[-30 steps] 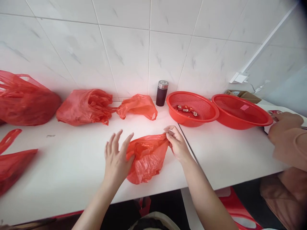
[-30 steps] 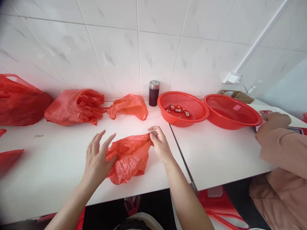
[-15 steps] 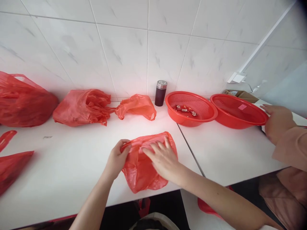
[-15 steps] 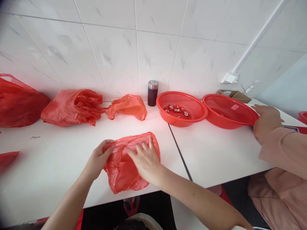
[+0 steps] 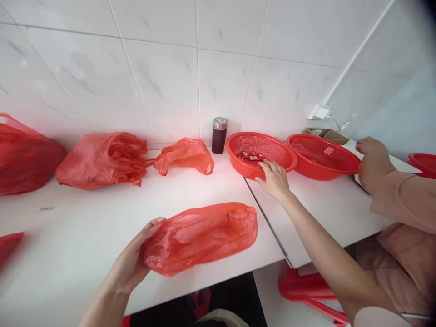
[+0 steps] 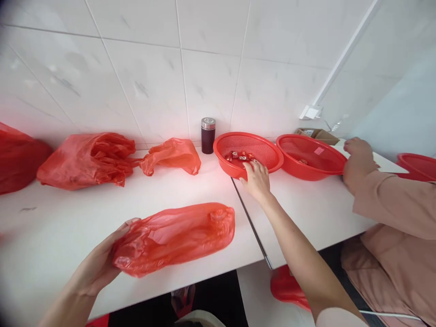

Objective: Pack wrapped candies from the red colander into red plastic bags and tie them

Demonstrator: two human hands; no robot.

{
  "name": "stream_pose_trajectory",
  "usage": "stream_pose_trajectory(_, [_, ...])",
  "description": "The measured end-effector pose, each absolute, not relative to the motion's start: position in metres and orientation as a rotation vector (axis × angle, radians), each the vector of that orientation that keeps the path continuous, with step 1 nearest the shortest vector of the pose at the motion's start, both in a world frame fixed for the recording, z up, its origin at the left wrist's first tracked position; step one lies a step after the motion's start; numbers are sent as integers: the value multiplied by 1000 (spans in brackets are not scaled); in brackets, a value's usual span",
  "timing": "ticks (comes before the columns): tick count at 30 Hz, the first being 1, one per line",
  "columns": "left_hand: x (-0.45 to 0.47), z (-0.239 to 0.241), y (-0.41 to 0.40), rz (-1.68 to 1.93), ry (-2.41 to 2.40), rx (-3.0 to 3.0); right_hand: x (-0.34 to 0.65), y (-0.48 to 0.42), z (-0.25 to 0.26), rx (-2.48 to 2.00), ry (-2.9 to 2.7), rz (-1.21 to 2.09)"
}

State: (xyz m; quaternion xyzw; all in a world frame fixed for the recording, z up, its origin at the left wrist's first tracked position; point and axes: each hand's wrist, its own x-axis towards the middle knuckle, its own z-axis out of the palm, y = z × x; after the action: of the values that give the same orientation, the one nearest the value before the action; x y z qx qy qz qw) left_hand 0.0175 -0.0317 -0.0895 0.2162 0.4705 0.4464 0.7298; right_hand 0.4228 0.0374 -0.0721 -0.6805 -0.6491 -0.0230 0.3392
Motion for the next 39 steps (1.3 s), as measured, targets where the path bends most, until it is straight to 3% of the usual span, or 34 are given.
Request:
stream_pose_trajectory(6, [10,-88,-41,983,1213,389,393,31,-69,-1744,-1811,144])
stream_pose_trajectory(11, [16,-93,-43,946,1190,421,368,29,-47,-1311,-1878,834])
stream_pose_trajectory(19, [30,-96,-52,985,1146,412,418,110,-53,-1999,-2032,552])
stream_pose_trajectory(29, [37,-88,-53,1209,1159,306,395,124,-68,-2081,-2193,543])
stream_pose_trajectory(35, [38,-92,-52,1193,1126,314,373,95,-14,-1727,-2105,796])
stream_pose_trajectory(39, [44,-95,-48,1229,1095,311,332,46,3,-1241,-1959,1342])
